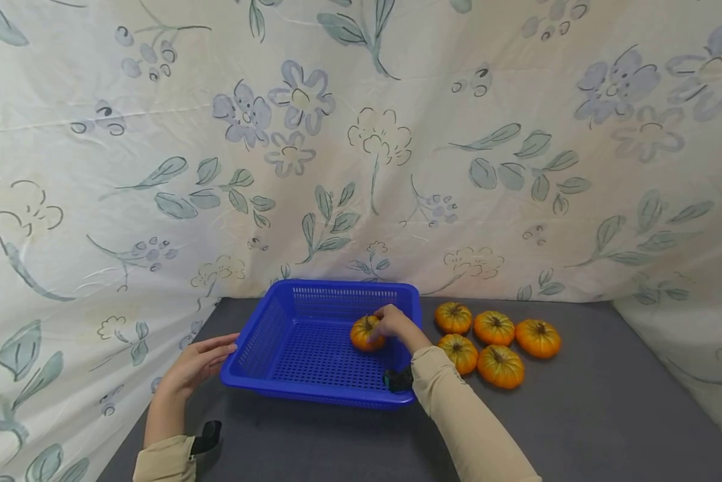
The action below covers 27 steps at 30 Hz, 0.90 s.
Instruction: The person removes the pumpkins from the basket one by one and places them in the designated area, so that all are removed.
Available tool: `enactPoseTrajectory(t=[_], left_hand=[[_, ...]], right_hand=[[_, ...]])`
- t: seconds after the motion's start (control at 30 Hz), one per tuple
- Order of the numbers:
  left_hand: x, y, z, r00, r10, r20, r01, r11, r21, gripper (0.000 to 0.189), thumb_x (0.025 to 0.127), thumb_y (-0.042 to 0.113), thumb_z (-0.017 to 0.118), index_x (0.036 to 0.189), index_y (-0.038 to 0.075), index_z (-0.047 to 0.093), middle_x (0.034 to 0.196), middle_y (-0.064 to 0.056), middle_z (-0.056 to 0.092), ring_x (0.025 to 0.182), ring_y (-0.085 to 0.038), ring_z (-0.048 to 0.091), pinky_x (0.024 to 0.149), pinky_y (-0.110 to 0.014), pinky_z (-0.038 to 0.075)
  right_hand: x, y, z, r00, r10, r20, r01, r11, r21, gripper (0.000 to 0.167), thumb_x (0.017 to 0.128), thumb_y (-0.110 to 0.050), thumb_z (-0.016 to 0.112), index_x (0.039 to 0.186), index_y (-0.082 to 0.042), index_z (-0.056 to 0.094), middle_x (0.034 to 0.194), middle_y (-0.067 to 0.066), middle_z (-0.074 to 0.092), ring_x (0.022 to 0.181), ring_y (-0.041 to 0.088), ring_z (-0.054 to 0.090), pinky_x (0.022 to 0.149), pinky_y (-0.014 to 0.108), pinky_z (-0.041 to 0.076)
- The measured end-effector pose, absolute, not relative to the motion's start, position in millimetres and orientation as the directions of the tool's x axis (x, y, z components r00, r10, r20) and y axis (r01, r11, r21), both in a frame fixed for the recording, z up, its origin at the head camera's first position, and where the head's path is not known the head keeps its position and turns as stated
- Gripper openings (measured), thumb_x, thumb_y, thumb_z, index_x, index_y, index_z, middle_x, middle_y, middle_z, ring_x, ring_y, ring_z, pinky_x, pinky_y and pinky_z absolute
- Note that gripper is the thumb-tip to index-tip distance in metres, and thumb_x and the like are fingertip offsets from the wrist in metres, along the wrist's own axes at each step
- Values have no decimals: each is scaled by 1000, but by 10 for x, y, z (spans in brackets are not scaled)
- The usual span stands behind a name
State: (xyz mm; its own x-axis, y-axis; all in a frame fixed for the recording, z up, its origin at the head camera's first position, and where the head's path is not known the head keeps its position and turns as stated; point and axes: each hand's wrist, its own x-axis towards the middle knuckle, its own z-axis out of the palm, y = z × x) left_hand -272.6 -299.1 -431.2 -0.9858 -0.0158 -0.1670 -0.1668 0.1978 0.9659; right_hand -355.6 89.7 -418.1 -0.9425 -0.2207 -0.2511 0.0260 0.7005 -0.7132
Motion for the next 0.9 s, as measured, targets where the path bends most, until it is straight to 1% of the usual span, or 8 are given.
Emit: enactPoseTrajectory(t=[0.13, 0.23, 0.37, 0.47, 0.6, 0.73, 0.9], left_hand=[[-2730, -2988, -4307, -986, -18, -165, -165, 199, 966, 57, 92, 26, 69, 140, 0, 51, 117, 0, 70, 92, -7, 68, 82, -29, 55], [-2727, -2984, -4298, -986, -27, -167, -169, 198, 966, 57, 91, 25, 69, 139, 0, 52, 113, 2, 71, 92, -8, 69, 83, -30, 56], [-2720, -2979, -4299, -986, -22, -166, -167, 200, 966, 56, 92, 25, 69, 139, 0, 52, 115, 1, 70, 93, -8, 69, 84, -31, 56], [-2719, -2975, -4290, -986, -19, -166, -166, 200, 966, 56, 92, 25, 68, 139, 0, 52, 117, 0, 70, 93, -7, 68, 84, -31, 56], [-2721, -2958, -4281, -984, -30, -174, -177, 195, 965, 55, 91, 24, 70, 138, 1, 53, 113, 2, 71, 92, -8, 69, 84, -31, 56], [-2727, -2957, -4292, -985, -30, -172, -175, 194, 965, 55, 90, 24, 70, 137, 0, 54, 113, 0, 71, 92, -9, 69, 84, -32, 56], [-2720, -2980, -4307, -985, -33, -169, -172, 200, 965, 56, 91, 26, 70, 138, 0, 53, 118, -3, 70, 94, -9, 69, 84, -32, 56]], right_hand=[[-3568, 890, -4189, -947, -219, -234, 6, 717, -697, 69, 74, -8, 83, 134, 7, 53, 137, 27, 53, 124, 39, 54, 105, 48, 44], [-3582, 883, -4195, -950, -210, -229, 4, 727, -687, 68, 73, -8, 84, 133, 7, 54, 136, 26, 55, 124, 39, 54, 105, 48, 44], [-3586, 882, -4199, -951, -211, -224, 2, 723, -691, 68, 73, -8, 83, 133, 7, 55, 136, 26, 55, 123, 38, 55, 106, 48, 43], [-3575, 887, -4179, -952, -222, -211, -8, 707, -707, 68, 75, -8, 82, 133, 10, 53, 137, 27, 54, 124, 39, 54, 106, 48, 43], [-3555, 895, -4124, -952, -246, -180, -38, 680, -732, 68, 77, -8, 79, 135, 13, 50, 138, 29, 53, 124, 40, 54, 105, 47, 44], [-3532, 903, -4039, -949, -279, -149, -73, 652, -755, 68, 79, -7, 77, 136, 14, 47, 137, 30, 53, 124, 40, 55, 105, 47, 44], [-3494, 936, -3912, -938, -329, -113, -133, 641, -756, 71, 82, -10, 76, 140, 13, 42, 142, 30, 48, 130, 42, 49, 108, 48, 42]])
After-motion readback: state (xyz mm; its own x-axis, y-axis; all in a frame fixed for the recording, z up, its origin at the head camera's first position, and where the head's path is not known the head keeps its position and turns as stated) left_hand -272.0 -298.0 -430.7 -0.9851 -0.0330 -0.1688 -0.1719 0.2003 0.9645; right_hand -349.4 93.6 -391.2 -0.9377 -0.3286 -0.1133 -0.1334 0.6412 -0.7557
